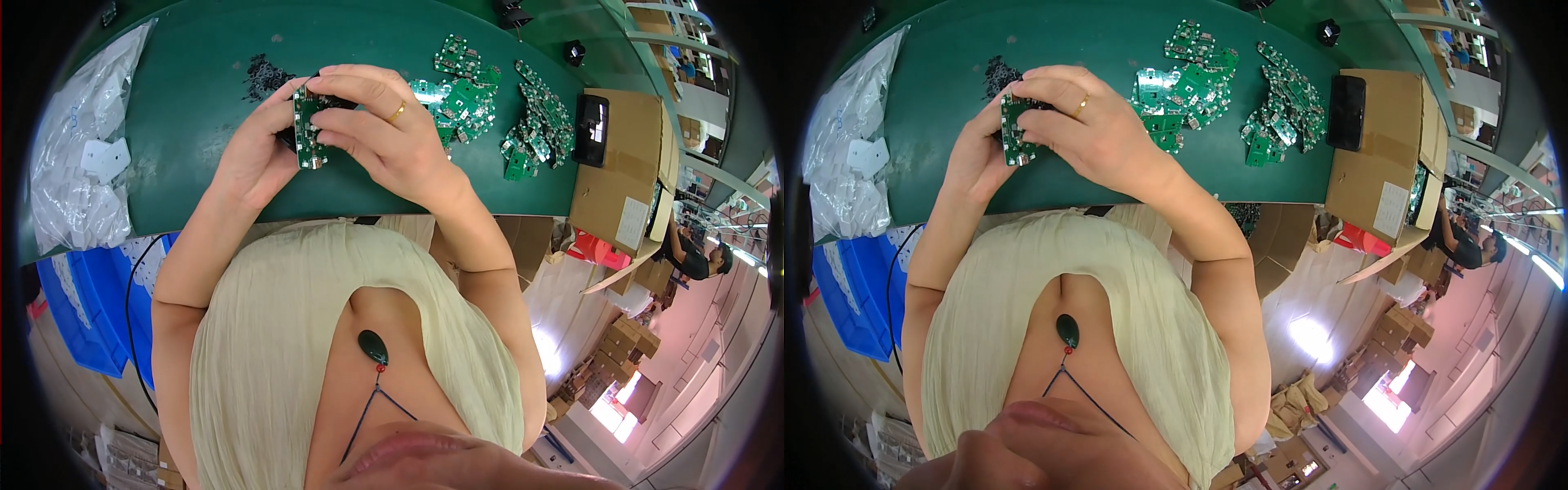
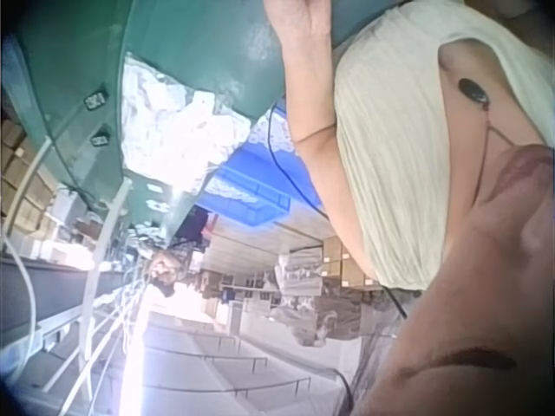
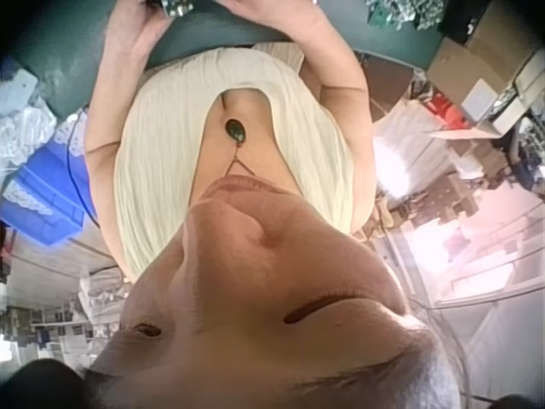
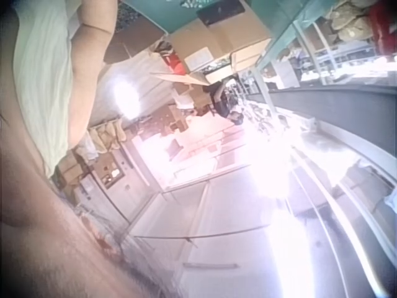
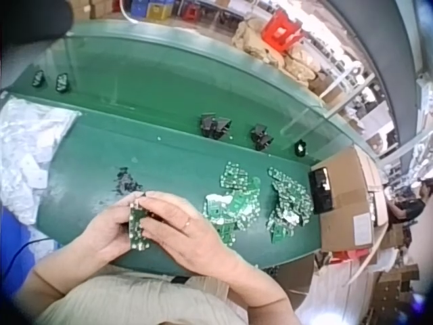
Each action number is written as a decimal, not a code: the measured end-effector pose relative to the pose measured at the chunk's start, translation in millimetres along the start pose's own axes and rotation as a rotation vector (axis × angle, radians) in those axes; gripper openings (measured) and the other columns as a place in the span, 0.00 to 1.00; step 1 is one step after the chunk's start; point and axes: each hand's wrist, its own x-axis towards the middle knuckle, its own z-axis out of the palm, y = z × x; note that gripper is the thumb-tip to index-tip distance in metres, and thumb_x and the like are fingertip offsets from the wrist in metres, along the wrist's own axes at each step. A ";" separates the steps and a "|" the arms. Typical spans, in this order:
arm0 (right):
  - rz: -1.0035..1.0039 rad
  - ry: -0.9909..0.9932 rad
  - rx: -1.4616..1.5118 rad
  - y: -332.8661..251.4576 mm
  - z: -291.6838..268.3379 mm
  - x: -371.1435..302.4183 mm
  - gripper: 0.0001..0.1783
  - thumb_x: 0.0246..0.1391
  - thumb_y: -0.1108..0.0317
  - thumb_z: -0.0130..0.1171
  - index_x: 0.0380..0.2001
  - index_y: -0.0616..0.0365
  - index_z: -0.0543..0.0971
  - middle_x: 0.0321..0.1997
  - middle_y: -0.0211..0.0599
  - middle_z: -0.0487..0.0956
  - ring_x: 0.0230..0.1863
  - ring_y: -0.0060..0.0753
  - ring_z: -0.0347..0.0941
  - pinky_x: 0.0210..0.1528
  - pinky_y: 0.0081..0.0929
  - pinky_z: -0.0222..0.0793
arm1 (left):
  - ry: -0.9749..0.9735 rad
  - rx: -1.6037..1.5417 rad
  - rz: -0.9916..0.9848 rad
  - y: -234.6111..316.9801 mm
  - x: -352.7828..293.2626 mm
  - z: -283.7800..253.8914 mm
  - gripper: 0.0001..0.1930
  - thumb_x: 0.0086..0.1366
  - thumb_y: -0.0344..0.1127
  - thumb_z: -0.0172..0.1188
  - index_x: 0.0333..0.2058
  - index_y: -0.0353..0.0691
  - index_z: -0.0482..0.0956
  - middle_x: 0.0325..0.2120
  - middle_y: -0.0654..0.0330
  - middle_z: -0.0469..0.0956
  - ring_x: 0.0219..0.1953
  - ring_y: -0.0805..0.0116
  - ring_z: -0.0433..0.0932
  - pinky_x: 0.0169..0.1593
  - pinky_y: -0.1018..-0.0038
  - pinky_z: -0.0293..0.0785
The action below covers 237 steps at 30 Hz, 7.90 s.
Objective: The person assembles electronic circuit boards into plastic housings by hand, securing them with screws.
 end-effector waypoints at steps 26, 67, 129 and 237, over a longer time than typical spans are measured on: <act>-0.035 0.002 -0.641 -1.8 13.2 -5.7 0.13 0.32 0.75 0.56 0.28 0.57 0.74 0.35 0.30 0.72 0.27 0.26 0.69 0.25 0.20 0.62 | 0.181 0.231 0.235 -12.6 3.1 7.7 0.12 0.63 0.28 0.43 0.45 0.38 0.66 0.37 0.64 0.70 0.37 0.78 0.68 0.41 0.78 0.67; 0.758 0.083 0.851 -6.4 24.7 -3.8 0.22 0.54 0.75 0.50 0.51 0.64 0.61 0.46 0.35 0.69 0.47 0.23 0.66 0.46 0.20 0.64 | 0.068 0.537 0.554 -19.0 -4.3 -1.7 0.15 0.64 0.32 0.46 0.49 0.36 0.62 0.39 0.64 0.71 0.39 0.81 0.68 0.40 0.84 0.64; 0.293 -0.170 0.141 20.3 -17.7 -12.6 0.34 0.38 0.73 0.62 0.53 0.55 0.64 0.55 0.37 0.67 0.54 0.42 0.64 0.50 0.33 0.63 | -0.164 0.768 0.019 23.8 22.2 0.4 0.21 0.58 0.30 0.55 0.49 0.38 0.59 0.31 0.59 0.70 0.26 0.76 0.72 0.24 0.83 0.64; 0.559 -0.561 -0.460 59.9 -31.9 -13.7 0.21 0.33 0.64 0.68 0.29 0.59 0.70 0.34 0.38 0.69 0.32 0.40 0.71 0.32 0.33 0.67 | 0.140 0.823 0.234 -8.1 4.9 -12.1 0.12 0.64 0.33 0.45 0.44 0.38 0.66 0.27 0.61 0.74 0.24 0.77 0.73 0.21 0.83 0.65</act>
